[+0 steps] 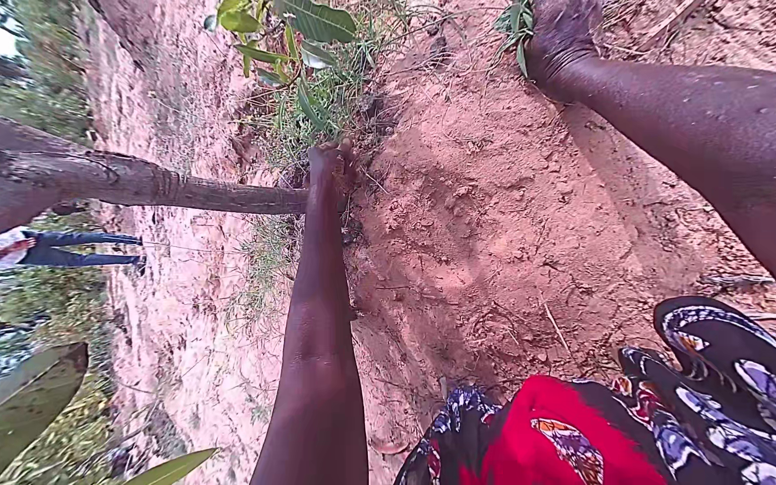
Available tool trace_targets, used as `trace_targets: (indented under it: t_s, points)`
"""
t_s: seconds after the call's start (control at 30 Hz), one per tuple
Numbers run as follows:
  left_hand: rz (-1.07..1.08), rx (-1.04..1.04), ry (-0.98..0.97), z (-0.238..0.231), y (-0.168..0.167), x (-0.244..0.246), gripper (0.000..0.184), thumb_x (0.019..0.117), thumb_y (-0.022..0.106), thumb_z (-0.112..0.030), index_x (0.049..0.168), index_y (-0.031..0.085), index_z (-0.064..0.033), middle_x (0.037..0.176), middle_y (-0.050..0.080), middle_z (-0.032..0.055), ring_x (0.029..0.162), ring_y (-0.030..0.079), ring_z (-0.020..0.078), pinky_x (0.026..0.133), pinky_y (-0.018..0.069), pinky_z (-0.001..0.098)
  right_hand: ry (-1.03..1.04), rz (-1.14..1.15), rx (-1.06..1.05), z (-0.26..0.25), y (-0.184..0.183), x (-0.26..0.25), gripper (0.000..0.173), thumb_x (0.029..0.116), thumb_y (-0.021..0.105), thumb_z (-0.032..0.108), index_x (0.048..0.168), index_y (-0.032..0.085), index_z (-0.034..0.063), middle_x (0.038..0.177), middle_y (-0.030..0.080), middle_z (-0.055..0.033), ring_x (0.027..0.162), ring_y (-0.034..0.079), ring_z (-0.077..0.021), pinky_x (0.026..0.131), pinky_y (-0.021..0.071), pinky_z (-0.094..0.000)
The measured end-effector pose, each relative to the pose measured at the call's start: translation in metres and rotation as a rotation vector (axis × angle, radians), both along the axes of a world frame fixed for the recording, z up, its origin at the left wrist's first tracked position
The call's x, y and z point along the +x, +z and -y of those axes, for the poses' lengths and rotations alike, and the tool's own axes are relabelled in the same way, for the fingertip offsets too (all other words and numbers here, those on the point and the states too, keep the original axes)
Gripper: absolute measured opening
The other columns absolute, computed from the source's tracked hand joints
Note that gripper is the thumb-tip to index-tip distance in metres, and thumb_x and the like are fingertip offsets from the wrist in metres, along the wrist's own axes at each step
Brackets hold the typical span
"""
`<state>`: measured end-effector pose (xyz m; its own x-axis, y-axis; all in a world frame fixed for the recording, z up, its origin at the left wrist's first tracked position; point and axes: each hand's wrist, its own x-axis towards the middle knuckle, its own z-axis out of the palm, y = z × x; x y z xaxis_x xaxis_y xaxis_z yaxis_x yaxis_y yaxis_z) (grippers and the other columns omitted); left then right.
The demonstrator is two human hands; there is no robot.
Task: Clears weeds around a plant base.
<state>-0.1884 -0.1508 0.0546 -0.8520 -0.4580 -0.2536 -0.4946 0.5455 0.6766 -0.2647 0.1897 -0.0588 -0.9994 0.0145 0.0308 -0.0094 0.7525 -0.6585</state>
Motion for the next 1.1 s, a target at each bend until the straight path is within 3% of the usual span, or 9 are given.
trace_targets:
  t_s: [0.1,0.23,0.33,0.4,0.5,0.63,0.83,0.97,1.1]
  points:
    - [0.03,-0.137,-0.031,-0.002,-0.021,-0.023,0.039,0.0999,0.069,-0.026,0.12,0.063,0.0061,0.111,0.065,0.0172,0.094,0.062,0.0197,0.089,0.053,0.039,-0.008,0.015,0.008,0.001,0.0,0.0,0.057,0.0956,0.057,0.012,0.151,0.049,0.0032,0.149,0.05,-0.0305,0.137,0.048,-0.0503,0.109,0.0362,-0.0681]
    - [0.051,-0.334,-0.016,-0.01,-0.018,-0.046,0.038,0.1026,0.062,-0.023,0.13,0.062,0.0047,0.129,0.062,0.0246,0.117,0.061,0.0314,0.103,0.0467,0.0472,-0.01,-0.008,0.02,0.001,-0.001,0.0,0.054,0.0967,0.055,0.011,0.149,0.049,0.0009,0.146,0.052,-0.0312,0.136,0.049,-0.0496,0.11,0.0366,-0.065]
    - [-0.059,-0.182,-0.034,0.004,-0.028,-0.052,0.035,0.1031,0.063,-0.022,0.125,0.063,0.0045,0.121,0.065,0.0204,0.107,0.062,0.0246,0.096,0.0508,0.0421,-0.001,-0.023,0.02,0.0,-0.001,-0.001,0.054,0.0951,0.056,0.01,0.148,0.05,-0.0006,0.145,0.052,-0.0324,0.136,0.049,-0.0508,0.11,0.0364,-0.0658]
    - [-0.149,0.017,0.025,-0.002,-0.03,-0.041,0.024,0.1061,0.058,-0.021,0.119,0.063,-0.0005,0.098,0.068,0.0061,0.079,0.061,0.0084,0.073,0.0515,0.0257,0.008,-0.015,0.014,0.0,0.0,0.0,0.054,0.0956,0.054,0.009,0.148,0.049,-0.0015,0.146,0.051,-0.0333,0.136,0.048,-0.052,0.109,0.0355,-0.0671]
    - [-0.325,0.293,0.133,-0.012,-0.026,-0.021,0.014,0.1095,0.049,-0.018,0.11,0.055,-0.0059,0.078,0.062,-0.0002,0.058,0.052,0.0021,0.054,0.0449,0.0172,0.004,-0.022,0.008,0.0,-0.001,-0.001,0.054,0.095,0.056,0.009,0.148,0.05,-0.0009,0.145,0.052,-0.0327,0.135,0.049,-0.0519,0.109,0.0363,-0.0671]
    - [-0.628,0.216,0.113,-0.013,0.007,-0.012,0.014,0.1101,0.046,-0.014,0.105,0.057,-0.0066,0.074,0.054,-0.0044,0.061,0.051,0.0021,0.059,0.0454,0.0172,0.008,-0.007,0.005,-0.001,0.0,-0.001,0.055,0.0952,0.056,0.009,0.149,0.048,-0.0013,0.146,0.05,-0.0339,0.136,0.048,-0.0533,0.109,0.0351,-0.0681]
    - [-0.358,0.082,0.097,0.003,0.021,-0.005,0.019,0.1121,0.042,-0.021,0.113,0.053,-0.0056,0.074,0.055,-0.0003,0.055,0.056,0.0074,0.051,0.0514,0.0231,0.005,0.007,0.003,0.0,0.001,0.0,0.055,0.095,0.056,0.008,0.149,0.048,-0.0012,0.147,0.049,-0.0342,0.136,0.047,-0.0541,0.108,0.0351,-0.0698]
    - [-0.099,-0.066,-0.007,0.008,-0.009,-0.017,0.023,0.1079,0.051,-0.012,0.12,0.059,0.0054,0.091,0.062,0.0098,0.067,0.063,0.0113,0.067,0.0581,0.0283,-0.004,-0.001,0.002,0.001,0.003,0.002,0.054,0.0952,0.057,0.008,0.147,0.049,-0.0027,0.146,0.05,-0.0346,0.136,0.047,-0.0544,0.109,0.0349,-0.068]
    - [0.086,-0.21,0.044,0.007,-0.023,-0.044,0.045,0.099,0.063,-0.01,0.139,0.05,0.0047,0.131,0.059,0.0249,0.111,0.062,0.0295,0.095,0.0526,0.0447,-0.013,-0.014,0.029,0.0,0.0,0.001,0.053,0.0947,0.058,0.009,0.146,0.049,-0.0018,0.143,0.052,-0.0341,0.132,0.051,-0.0541,0.106,0.0384,-0.0678]
